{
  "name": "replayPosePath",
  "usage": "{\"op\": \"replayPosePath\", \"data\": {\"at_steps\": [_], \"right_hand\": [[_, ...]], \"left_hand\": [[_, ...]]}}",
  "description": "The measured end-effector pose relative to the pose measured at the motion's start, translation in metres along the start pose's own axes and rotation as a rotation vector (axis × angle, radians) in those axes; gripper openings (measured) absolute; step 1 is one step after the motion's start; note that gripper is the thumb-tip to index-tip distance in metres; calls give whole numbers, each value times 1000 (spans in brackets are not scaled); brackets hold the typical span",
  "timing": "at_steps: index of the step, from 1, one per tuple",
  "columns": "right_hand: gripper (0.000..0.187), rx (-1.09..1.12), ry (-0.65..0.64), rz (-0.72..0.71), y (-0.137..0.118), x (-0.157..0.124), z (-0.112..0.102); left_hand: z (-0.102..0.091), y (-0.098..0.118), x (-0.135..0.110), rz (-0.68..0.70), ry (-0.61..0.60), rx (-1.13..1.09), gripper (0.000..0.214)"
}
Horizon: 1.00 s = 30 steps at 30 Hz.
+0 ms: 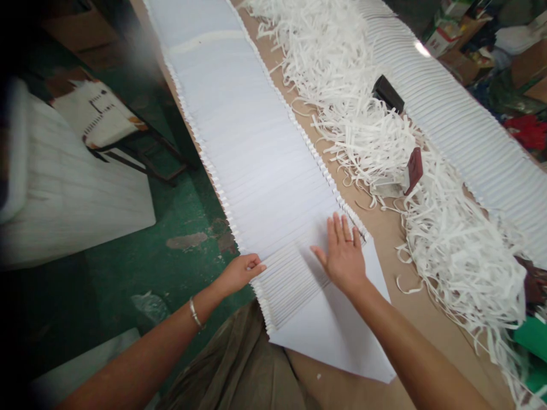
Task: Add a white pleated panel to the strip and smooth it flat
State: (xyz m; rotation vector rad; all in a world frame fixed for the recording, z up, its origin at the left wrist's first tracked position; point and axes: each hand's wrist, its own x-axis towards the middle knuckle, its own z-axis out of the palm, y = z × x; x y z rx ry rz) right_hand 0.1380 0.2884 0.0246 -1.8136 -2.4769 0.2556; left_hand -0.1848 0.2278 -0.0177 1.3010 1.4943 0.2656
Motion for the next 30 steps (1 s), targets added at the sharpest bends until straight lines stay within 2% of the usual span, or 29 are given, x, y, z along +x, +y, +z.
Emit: {"op": "replayPosePath", "data": {"at_steps": [2,4,11,19,24,26,28,30], "right_hand": [[85,-36,-31,-122,-18,-27,9],[88,-54,-35,-152,-20,-43,15],[84,-78,-25,-151,-2,-66,9],[79,-28,-37,-176,6,-117,16],[72,-18,-29,-175,16,-133,14],[70,-18,13,-147,14,-129,13],[69,-21,66,-120,6,-115,15],[69,-28,107,-110,-10,-91,19]], "left_hand": [[0,0,0,0,5,-5,35],[0,0,1,-4,-1,-16,36],[1,-5,3,-15,-13,10,37],[2,-1,4,1,-17,-30,35],[-3,4,-6,7,-30,-15,38],[-11,5,-12,-28,93,66,38],[-23,5,-15,-56,371,145,35],[-34,4,-8,4,687,212,34]]}}
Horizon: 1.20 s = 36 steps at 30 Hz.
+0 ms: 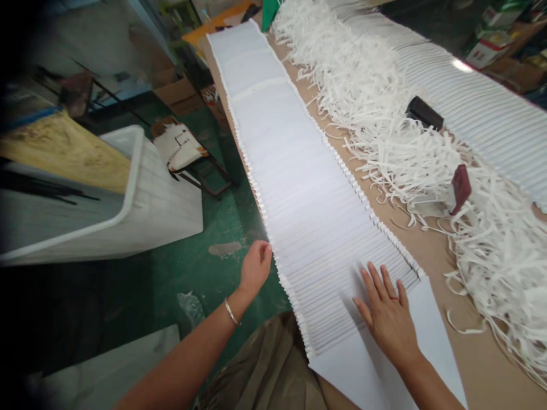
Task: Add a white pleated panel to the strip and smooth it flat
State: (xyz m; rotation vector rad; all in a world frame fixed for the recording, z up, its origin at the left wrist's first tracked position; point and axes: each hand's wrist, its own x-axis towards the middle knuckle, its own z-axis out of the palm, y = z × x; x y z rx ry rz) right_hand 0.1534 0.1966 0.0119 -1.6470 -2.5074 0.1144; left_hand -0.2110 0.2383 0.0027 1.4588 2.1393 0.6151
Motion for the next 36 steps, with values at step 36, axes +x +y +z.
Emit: {"op": "replayPosePath", "data": {"at_steps": [36], "right_hand": [[72,-65,-49,124,-60,3,14]], "left_hand": [[76,45,-43,954,-246,414,66]]}}
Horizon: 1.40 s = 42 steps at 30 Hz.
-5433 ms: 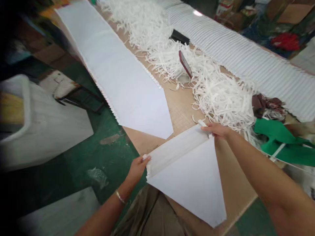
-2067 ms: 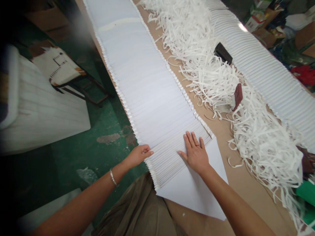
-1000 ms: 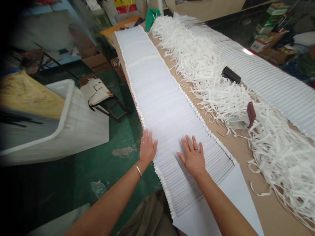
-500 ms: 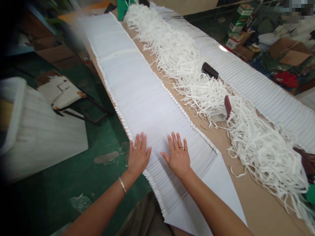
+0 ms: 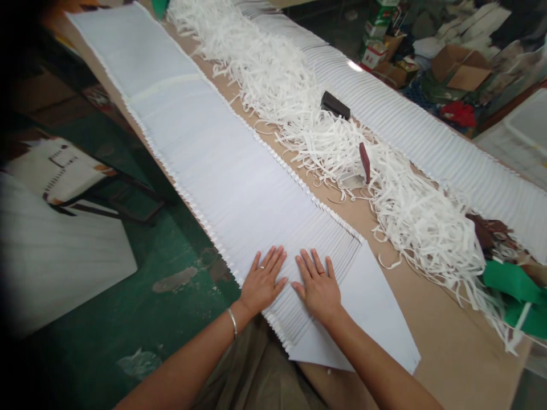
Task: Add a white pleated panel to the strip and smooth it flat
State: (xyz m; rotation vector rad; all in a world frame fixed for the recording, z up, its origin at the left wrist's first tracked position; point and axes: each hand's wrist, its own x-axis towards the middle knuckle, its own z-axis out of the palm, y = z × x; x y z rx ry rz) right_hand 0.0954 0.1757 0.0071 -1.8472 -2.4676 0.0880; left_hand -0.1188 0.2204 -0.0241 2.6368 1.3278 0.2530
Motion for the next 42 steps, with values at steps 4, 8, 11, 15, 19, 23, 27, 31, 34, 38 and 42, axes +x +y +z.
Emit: {"op": "replayPosePath", "data": {"at_steps": [4,8,11,15,19,23,27,31,34,38,42], "right_hand": [[72,2,-13,1,9,-27,-2],[72,-3,-35,19,23,-57,0],[72,-8,-40,11,32,-76,-1],[75,-5,-33,35,38,-65,-20],[74,-10,50,143,42,-25,-35],[74,9,1,79,51,-22,-22],[78,6,-6,81,66,-59,-9],[78,11,25,90,80,-102,-4],[79,11,51,126,90,-137,4],[77,25,25,95,101,-164,7],[75,30,43,60,97,-125,-7]], "left_hand": [[1,3,0,-4,-11,-19,67],[2,3,0,-7,-19,-47,68],[0,2,0,-11,-22,-60,69],[-7,9,4,-30,-20,-47,65],[-9,28,18,63,-14,-50,60],[1,40,26,122,-25,-59,62],[8,41,26,110,-36,-46,65],[11,39,27,123,-47,-26,67],[14,41,27,121,-55,-21,67],[14,42,27,105,-74,-30,64],[1,24,31,92,-85,-89,59]]}}
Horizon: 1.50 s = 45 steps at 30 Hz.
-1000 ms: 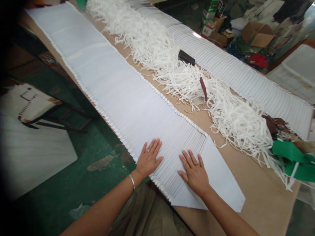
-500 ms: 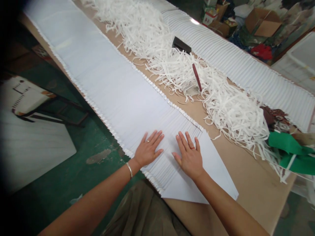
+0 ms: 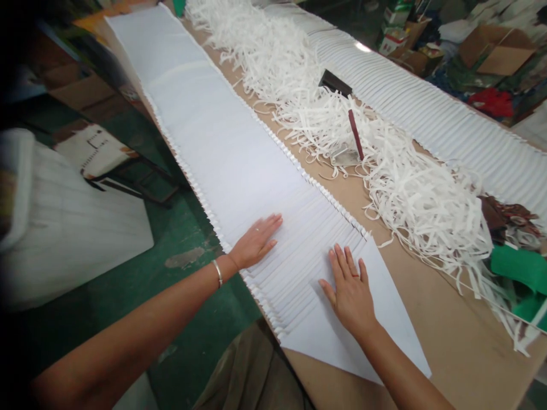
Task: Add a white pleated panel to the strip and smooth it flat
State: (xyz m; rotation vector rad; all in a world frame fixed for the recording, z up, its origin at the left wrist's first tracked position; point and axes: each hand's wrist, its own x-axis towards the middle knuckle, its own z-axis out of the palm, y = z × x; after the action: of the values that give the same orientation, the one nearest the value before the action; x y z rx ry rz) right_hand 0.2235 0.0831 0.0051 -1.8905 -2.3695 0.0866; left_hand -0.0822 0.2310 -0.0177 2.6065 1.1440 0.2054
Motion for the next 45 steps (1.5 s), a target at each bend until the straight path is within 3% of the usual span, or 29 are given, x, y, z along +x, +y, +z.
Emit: {"op": "replayPosePath", "data": {"at_steps": [3,6,9,14,21,27,39,45], "right_hand": [[74,22,3,-61,-30,68,-4],[70,68,-31,-116,-68,133,6],[69,85,-74,-133,-92,166,25],[75,64,-77,-127,-95,161,43],[76,30,-73,-100,-95,153,32],[74,11,-93,-114,-85,144,33],[79,69,-55,-126,-88,141,39],[77,63,-41,-106,-84,130,29]], "left_hand": [[-16,-31,6,14,7,14,55],[-24,-65,16,106,-20,44,53],[-22,-86,22,177,-39,45,52],[-17,-92,20,180,-35,14,52],[-17,-96,17,213,32,-29,53],[-19,-96,18,184,-46,-11,53],[-18,-93,18,300,3,101,52],[-16,-95,19,306,-9,142,54]]}}
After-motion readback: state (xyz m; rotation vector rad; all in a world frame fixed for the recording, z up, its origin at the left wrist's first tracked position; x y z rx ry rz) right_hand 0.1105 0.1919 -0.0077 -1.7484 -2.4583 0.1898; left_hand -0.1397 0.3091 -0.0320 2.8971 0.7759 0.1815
